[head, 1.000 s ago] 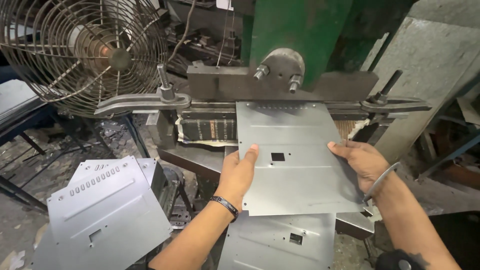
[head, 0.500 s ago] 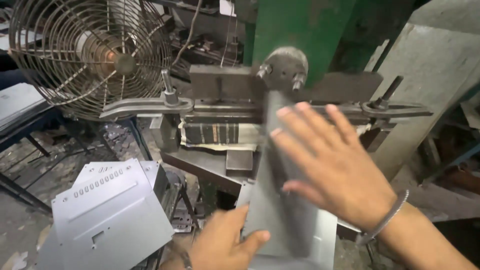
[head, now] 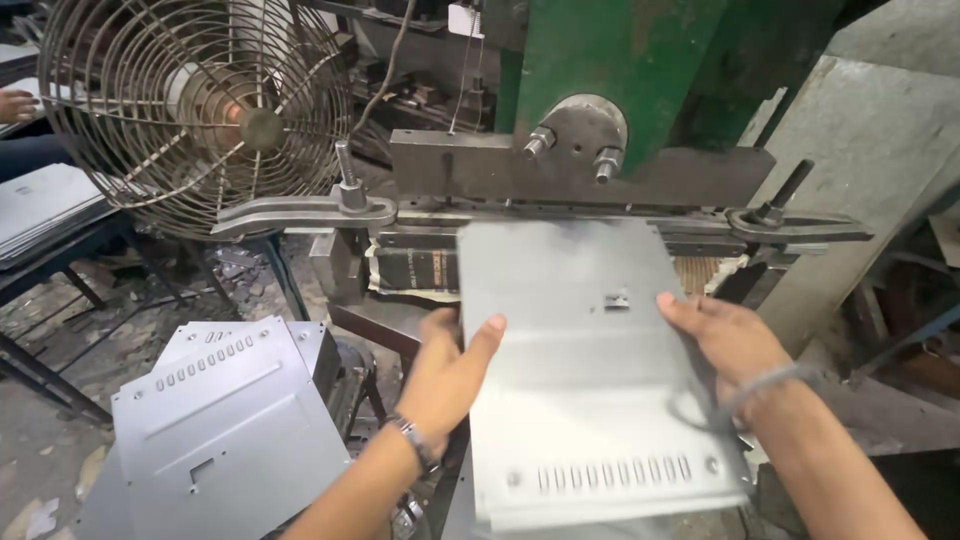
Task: Bending flat metal sheets into a specific shape using a manual industrial press machine.
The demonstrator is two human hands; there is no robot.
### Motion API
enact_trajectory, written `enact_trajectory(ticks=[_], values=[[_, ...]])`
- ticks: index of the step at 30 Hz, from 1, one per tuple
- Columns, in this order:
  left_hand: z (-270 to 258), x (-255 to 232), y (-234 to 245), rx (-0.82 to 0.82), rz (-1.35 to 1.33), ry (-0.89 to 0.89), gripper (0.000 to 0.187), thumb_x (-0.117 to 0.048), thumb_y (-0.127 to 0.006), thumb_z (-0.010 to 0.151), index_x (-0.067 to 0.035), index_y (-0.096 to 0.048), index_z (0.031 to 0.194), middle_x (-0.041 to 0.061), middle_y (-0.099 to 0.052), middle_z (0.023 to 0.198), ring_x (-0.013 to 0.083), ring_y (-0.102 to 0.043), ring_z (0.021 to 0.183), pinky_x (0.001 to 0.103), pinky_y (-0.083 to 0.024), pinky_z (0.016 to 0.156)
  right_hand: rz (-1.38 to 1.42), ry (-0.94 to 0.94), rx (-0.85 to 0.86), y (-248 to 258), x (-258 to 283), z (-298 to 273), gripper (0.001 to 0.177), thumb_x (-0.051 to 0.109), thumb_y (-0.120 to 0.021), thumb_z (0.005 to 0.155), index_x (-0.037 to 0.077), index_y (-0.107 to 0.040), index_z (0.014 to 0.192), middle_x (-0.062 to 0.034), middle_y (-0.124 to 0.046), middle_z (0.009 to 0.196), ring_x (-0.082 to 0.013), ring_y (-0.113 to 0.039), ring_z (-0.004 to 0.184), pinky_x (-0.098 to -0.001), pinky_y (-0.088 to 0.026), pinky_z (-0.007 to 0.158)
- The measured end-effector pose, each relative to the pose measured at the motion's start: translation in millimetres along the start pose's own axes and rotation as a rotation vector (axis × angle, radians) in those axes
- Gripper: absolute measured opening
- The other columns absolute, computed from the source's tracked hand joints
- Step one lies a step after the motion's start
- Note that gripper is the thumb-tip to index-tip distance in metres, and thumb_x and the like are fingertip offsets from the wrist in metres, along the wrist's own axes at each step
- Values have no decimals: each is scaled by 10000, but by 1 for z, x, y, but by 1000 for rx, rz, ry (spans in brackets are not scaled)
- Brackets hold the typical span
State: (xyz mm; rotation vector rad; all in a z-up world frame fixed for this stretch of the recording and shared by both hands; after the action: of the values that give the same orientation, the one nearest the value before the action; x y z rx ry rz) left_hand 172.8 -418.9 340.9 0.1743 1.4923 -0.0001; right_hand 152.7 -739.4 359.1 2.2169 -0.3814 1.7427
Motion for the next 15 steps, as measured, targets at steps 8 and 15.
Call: enact_trajectory(ticks=[8,15], values=[[69,25,-39,-129,-47,33,382,-292,-593,988,78,-618,897,105,-606,742,179,-522,741,353,-481,738,-136,73,-122,3,8,80,679,196,-834,785,51,-565,1392,-34,-620,1395,-183,-555,1247,-328,-437,1042],[69,27,-38,-80,-117,7,367,-274,-589,990,78,-626,891,80,-587,756,147,-498,746,331,-468,707,-229,131,-154,-2,15,68,638,224,-823,794,29,-615,1366,-45,-643,1399,-182,-555,1243,-343,-441,1026]])
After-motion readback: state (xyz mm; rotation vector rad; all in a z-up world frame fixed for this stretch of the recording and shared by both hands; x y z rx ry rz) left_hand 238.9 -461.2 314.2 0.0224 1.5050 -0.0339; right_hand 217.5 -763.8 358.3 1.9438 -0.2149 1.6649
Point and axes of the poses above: each hand's wrist, its own z-axis towards the middle knuckle, its own y-axis out of the back of the hand, x = y × z, the point moved 3 cm from there along z, towards the middle knuckle
